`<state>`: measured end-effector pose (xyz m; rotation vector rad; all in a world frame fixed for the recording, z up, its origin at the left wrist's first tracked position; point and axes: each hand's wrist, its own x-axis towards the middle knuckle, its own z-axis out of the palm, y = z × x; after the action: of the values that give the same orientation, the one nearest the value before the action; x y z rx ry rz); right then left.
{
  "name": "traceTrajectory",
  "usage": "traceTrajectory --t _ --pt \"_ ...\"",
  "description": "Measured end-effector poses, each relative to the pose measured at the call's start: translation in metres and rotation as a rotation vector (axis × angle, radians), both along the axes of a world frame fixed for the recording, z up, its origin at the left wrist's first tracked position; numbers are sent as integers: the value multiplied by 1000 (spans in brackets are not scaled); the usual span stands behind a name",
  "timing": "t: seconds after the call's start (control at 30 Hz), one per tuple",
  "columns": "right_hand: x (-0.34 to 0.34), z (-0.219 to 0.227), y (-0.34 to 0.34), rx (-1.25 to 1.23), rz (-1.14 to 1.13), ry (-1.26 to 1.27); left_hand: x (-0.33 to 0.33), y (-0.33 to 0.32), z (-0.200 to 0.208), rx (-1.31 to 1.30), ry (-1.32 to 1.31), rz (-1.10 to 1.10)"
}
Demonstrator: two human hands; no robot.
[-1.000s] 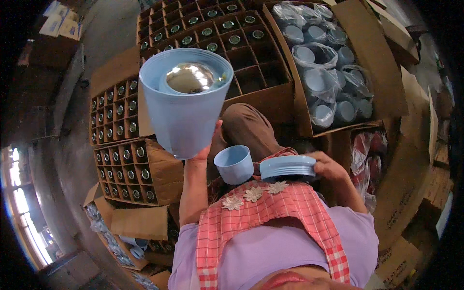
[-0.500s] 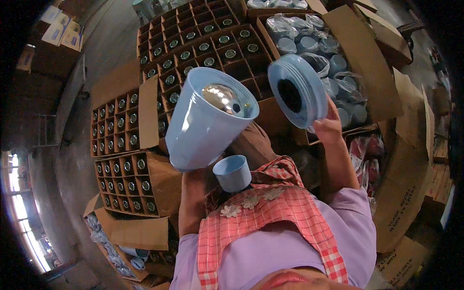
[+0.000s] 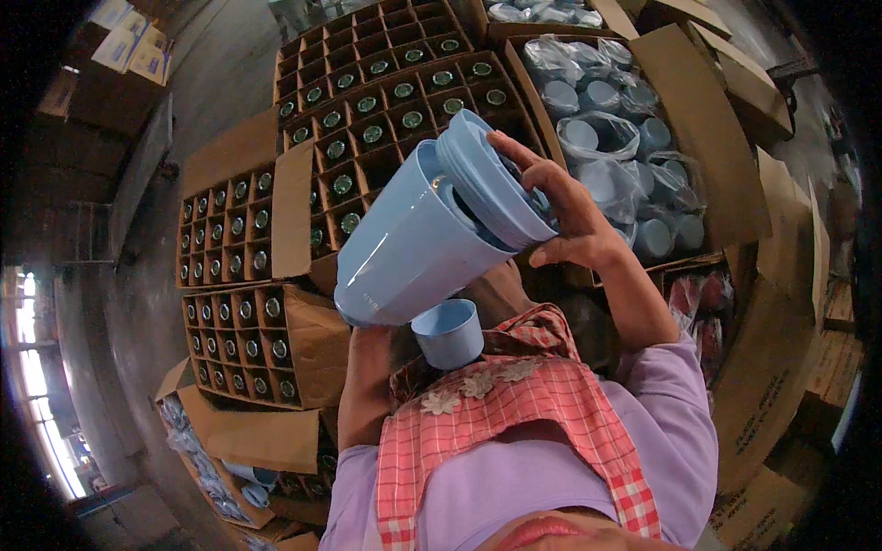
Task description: The person assembles a light blue thermos by inserting a stainless steel inner liner, screwing on the lid, and placing the assembled unit into a plastic bag. They repeat this process for multiple thermoses, handling the inner liner, lid, and outer shell before bagging each completed unit.
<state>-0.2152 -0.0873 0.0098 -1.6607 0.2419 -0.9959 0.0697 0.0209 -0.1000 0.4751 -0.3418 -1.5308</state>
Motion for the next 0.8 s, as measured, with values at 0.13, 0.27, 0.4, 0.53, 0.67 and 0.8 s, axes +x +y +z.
traceTrajectory --t 0.13,0.27,0.4,0.53,0.67,0.8 --pt "0 1 1 -9 -5 -11 -2 -1 -2 4 -4 -11" --pt "-1 2 -1 -143 -34 65 -3 -1 -1 4 -11 -21" --pt "-2 3 2 -141 -35 49 -4 0 -2 12 -18 -34" --pt "-2 2 10 -231 -61 83 -6 -1 -4 16 -29 -44" --pt "0 -2 11 -217 -79 46 -6 0 -6 22 -35 -51" --pt "-1 -5 11 -232 -100 71 -6 -1 -4 18 -42 -56"
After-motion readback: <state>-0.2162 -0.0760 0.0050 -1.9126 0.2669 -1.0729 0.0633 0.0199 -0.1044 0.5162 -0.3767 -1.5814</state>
